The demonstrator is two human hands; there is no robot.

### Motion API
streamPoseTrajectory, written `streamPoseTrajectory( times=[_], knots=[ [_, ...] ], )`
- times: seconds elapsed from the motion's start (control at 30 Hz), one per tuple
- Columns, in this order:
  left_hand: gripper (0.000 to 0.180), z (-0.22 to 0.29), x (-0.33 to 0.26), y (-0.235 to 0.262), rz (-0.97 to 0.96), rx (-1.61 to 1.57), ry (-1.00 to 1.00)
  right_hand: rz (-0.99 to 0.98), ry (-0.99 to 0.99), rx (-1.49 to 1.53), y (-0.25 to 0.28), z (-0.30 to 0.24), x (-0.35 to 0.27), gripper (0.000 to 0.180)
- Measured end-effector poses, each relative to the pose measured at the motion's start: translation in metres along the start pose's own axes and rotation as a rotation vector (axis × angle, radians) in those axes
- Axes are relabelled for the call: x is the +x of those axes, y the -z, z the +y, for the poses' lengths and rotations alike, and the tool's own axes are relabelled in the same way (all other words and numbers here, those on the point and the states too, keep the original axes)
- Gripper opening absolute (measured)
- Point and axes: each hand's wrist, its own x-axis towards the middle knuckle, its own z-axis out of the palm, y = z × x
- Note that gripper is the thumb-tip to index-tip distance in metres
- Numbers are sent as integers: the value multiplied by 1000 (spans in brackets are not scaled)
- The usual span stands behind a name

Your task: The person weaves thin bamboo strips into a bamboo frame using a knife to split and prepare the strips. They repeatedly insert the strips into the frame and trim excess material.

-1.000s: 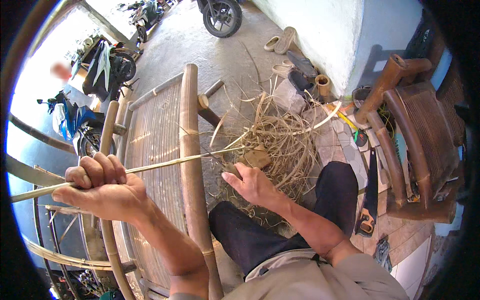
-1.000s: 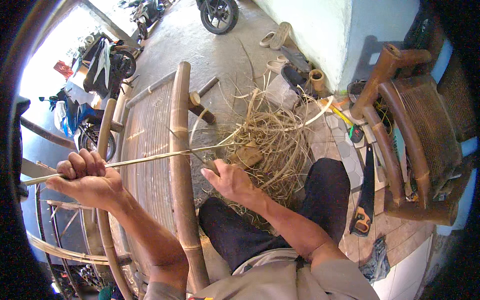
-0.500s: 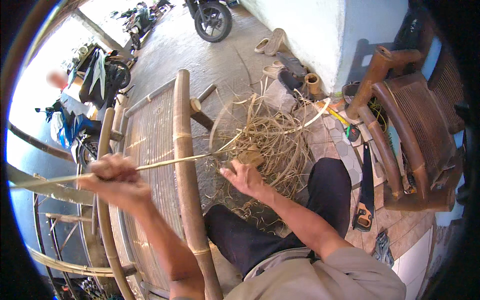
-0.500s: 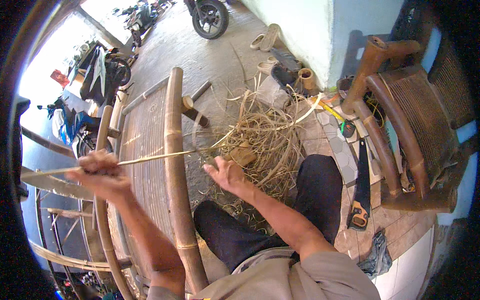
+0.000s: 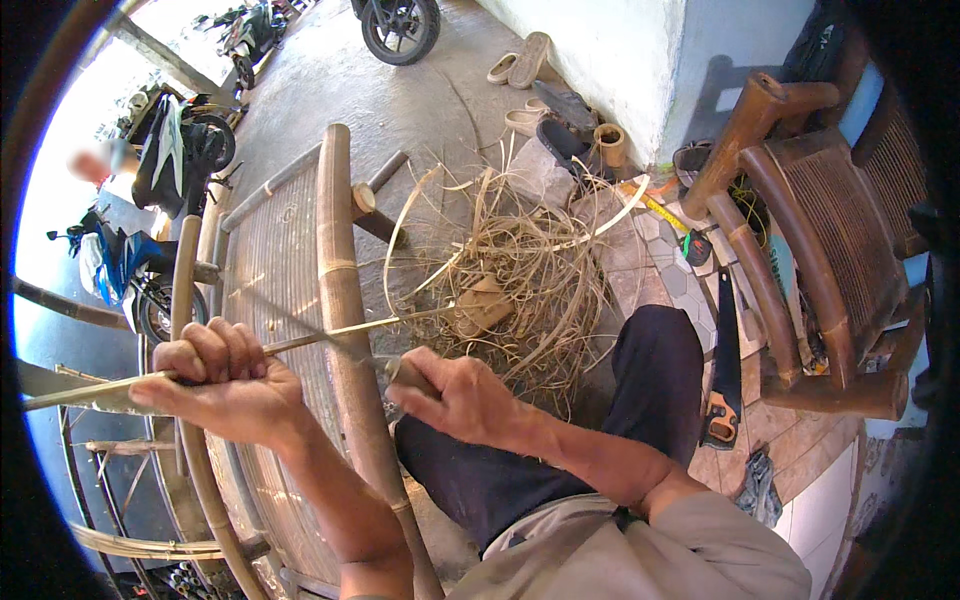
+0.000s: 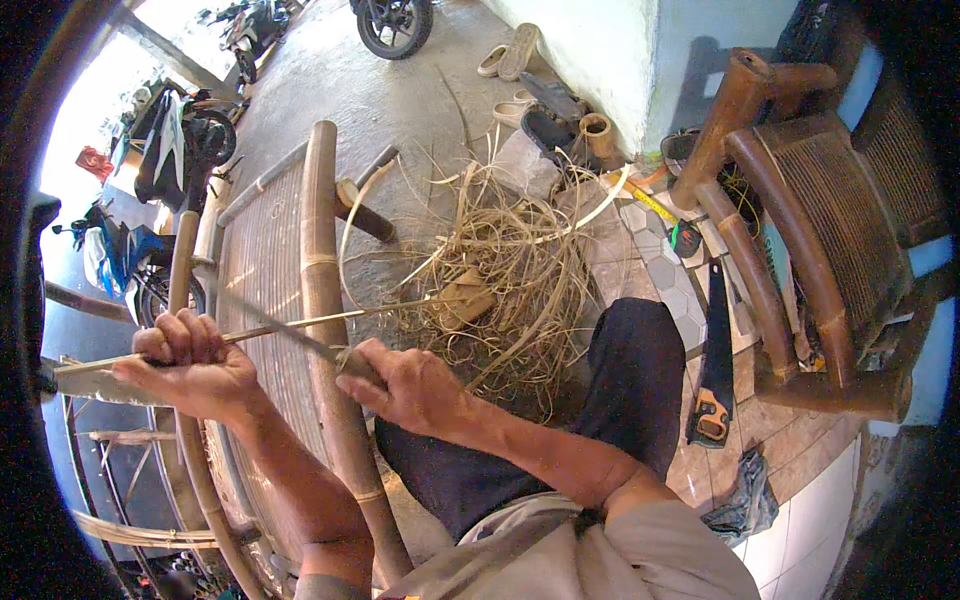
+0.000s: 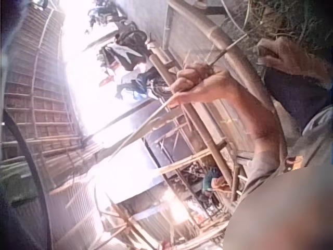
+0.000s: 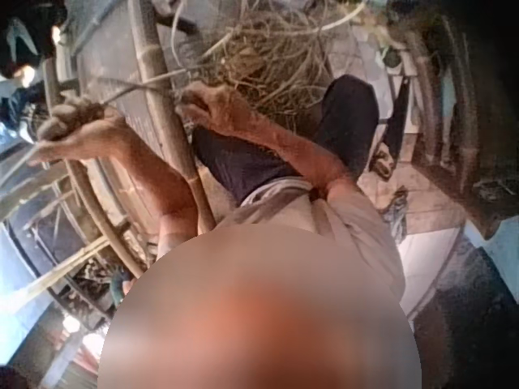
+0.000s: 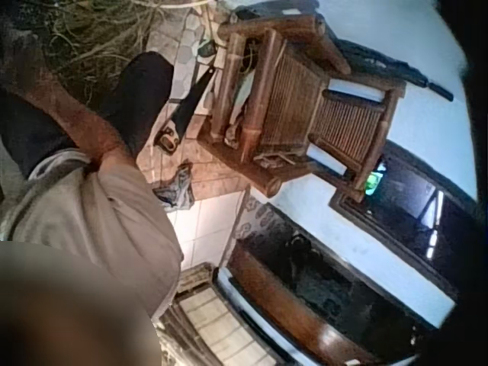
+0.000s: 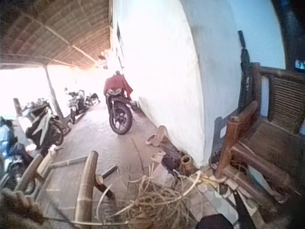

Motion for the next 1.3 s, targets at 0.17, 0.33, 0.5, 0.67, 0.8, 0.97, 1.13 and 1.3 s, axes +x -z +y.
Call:
streamPoseTrajectory(
  times=[0.17, 0.33, 0.5, 0.67, 0.8, 0.97, 1.13, 1.3],
  knots=[
    [63, -1, 16, -3, 84, 82, -60, -42, -202, -252, 6, 27, 24, 44],
    [62, -5, 26, 14, 82, 93, -48, -124, 231, -67, -9, 48, 14, 53],
    [62, -10, 36, 28, 140, 107, -83, -59, -387, -311, 7, 112, 25, 57],
    [63, -14, 41, 36, 112, 169, -74, -91, 23, -180, -25, 144, 0, 54],
    [64, -13, 42, 44, 177, 192, -75, -20, -568, -524, 8, 205, -6, 51],
    [64, -16, 40, 42, 249, 220, -103, -109, -517, -403, -2, 214, 4, 52],
    [58, -4, 22, 22, 307, 266, -64, -43, -62, -42, -39, 39, 8, 45],
    [57, 2, 3, 8, 259, 289, -136, -96, 105, 28, -36, -66, 11, 45]
  ],
)
